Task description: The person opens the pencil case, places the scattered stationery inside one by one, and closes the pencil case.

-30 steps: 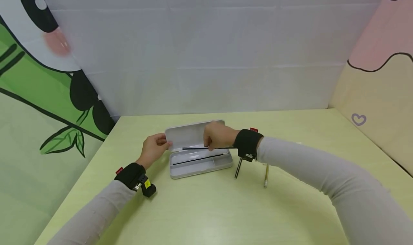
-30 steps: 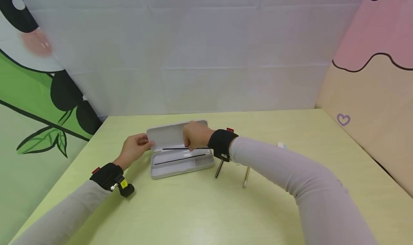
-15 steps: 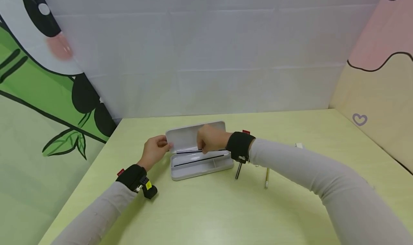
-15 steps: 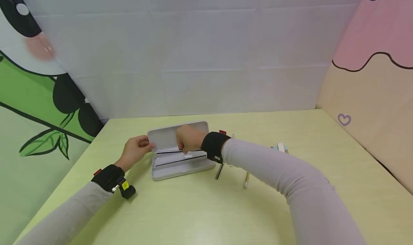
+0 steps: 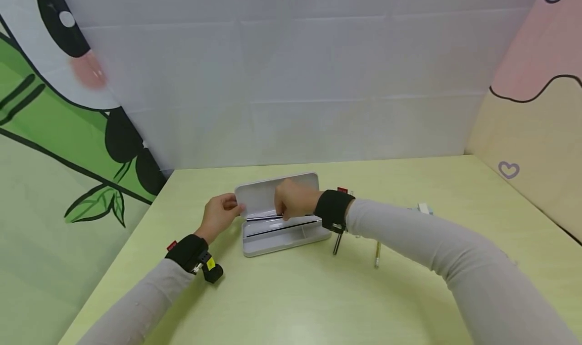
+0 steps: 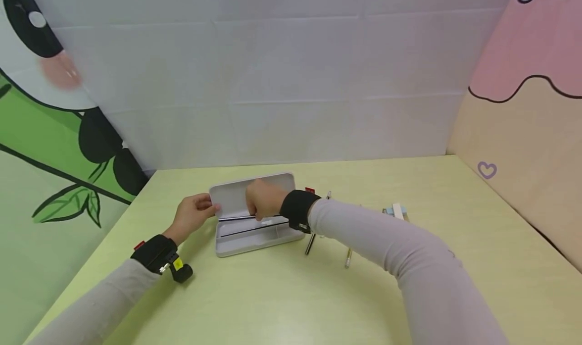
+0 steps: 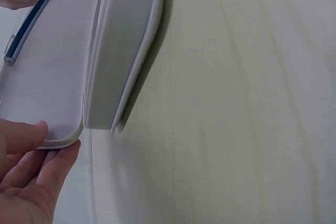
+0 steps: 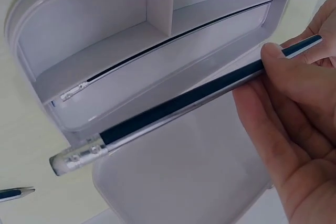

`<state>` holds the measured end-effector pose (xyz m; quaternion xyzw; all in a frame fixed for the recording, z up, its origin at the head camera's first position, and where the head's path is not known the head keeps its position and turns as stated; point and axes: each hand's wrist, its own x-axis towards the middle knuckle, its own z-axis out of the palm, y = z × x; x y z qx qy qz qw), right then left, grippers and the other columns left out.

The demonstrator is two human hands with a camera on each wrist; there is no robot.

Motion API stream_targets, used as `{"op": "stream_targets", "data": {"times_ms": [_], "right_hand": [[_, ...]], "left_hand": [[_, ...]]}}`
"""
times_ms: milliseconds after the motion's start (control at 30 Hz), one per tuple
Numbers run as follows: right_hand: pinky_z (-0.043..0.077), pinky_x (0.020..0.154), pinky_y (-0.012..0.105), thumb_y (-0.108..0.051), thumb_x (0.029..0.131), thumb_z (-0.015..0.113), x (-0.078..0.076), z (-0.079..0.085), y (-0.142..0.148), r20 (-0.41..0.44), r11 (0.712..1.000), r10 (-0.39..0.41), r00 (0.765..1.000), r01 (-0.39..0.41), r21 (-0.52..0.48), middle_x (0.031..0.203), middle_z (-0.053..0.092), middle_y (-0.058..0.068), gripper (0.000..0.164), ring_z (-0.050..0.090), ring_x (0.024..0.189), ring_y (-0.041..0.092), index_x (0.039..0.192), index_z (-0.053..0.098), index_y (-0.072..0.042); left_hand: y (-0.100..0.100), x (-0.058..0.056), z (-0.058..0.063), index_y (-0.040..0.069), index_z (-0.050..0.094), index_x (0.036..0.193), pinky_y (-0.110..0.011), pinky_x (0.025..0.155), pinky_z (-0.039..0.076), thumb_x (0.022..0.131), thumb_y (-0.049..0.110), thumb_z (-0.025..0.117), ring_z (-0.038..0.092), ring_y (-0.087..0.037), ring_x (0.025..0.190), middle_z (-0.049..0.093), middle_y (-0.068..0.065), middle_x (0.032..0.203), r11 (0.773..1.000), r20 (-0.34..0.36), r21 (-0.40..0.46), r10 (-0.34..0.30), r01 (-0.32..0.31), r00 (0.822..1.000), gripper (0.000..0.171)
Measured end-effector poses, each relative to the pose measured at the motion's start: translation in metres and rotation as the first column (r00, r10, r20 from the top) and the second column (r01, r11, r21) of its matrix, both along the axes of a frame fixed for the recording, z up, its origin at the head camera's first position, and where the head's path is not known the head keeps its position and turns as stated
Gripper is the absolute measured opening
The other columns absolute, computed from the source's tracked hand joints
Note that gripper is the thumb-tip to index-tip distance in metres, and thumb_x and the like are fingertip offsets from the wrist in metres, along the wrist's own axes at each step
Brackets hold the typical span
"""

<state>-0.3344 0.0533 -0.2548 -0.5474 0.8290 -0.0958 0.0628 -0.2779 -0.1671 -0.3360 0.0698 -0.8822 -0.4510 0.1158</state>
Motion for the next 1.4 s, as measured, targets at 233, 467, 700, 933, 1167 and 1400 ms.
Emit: {"op": "stream_targets", "data": {"times_ms": [233, 467, 700, 933, 1167, 1400], "right_hand": [[0.053, 0.065, 0.018, 0.003, 0.073, 0.079, 0.001, -0.003, -0.004, -0.002, 0.999, 0.033, 0.999, -0.033, 0.007, 0.079, 0.075, 0.008, 0.009, 0.069, 0.075, 0.016, 0.079, 0.077, -0.003], [0.054, 0.065, 0.020, 0.002, 0.072, 0.080, 0.000, -0.004, -0.009, -0.018, 0.999, 0.035, 0.999, -0.035, -0.002, 0.078, 0.075, 0.007, 0.008, 0.069, 0.075, 0.017, 0.078, 0.077, -0.003], [0.055, 0.067, 0.023, 0.000, 0.072, 0.080, 0.002, -0.010, -0.014, -0.028, 0.999, 0.051, 0.998, -0.051, 0.019, 0.079, 0.076, 0.006, 0.009, 0.069, 0.076, 0.016, 0.080, 0.078, -0.005], [0.055, 0.066, 0.022, 0.001, 0.072, 0.081, -0.001, -0.015, -0.017, -0.015, 0.999, 0.042, 0.999, -0.042, 0.010, 0.078, 0.075, 0.007, 0.009, 0.069, 0.075, 0.017, 0.079, 0.078, -0.004], [0.054, 0.064, 0.019, 0.002, 0.071, 0.080, -0.003, -0.021, -0.018, -0.042, 0.999, 0.044, 0.998, -0.043, 0.013, 0.077, 0.075, 0.005, 0.009, 0.069, 0.074, 0.015, 0.077, 0.077, -0.004], [0.052, 0.061, 0.017, 0.006, 0.072, 0.074, -0.003, -0.025, -0.019, -0.065, 0.997, 0.069, 0.996, -0.067, 0.034, 0.074, 0.074, 0.003, 0.012, 0.067, 0.072, 0.013, 0.075, 0.077, -0.005]], "left_hand": [[0.002, 0.003, -0.001, -0.006, 0.063, 0.116, -0.033, 0.078, 0.059, 0.091, 0.008, 0.065, 0.072, -0.030, 0.092, 0.071, -0.025, 0.105, 1.000, -0.001, 0.004, 0.001, -0.001, 1.000, 0.029], [0.002, 0.003, 0.002, -0.007, 0.063, 0.115, -0.033, 0.078, 0.059, 0.090, 0.006, 0.065, 0.071, -0.031, 0.093, 0.071, -0.026, 0.105, 1.000, -0.020, 0.012, -0.003, 0.003, 1.000, 0.028], [0.002, 0.005, 0.004, -0.008, 0.063, 0.115, -0.032, 0.077, 0.059, 0.090, 0.005, 0.065, 0.071, -0.031, 0.093, 0.071, -0.027, 0.104, 1.000, -0.026, 0.020, -0.013, 0.014, 1.000, 0.028], [0.001, 0.005, 0.003, -0.008, 0.063, 0.115, -0.031, 0.077, 0.059, 0.089, 0.005, 0.065, 0.071, -0.030, 0.092, 0.071, -0.027, 0.104, 1.000, -0.035, 0.014, -0.010, 0.011, 0.999, 0.028], [0.000, 0.004, 0.001, -0.008, 0.063, 0.115, -0.032, 0.078, 0.059, 0.090, 0.005, 0.065, 0.071, -0.032, 0.094, 0.071, -0.027, 0.105, 1.000, -0.036, 0.017, -0.011, 0.012, 0.999, 0.029], [0.000, 0.004, -0.001, -0.007, 0.062, 0.117, -0.034, 0.080, 0.059, 0.090, 0.006, 0.065, 0.070, -0.033, 0.097, 0.070, -0.027, 0.107, 1.000, -0.024, 0.016, -0.005, 0.006, 1.000, 0.030]]}}
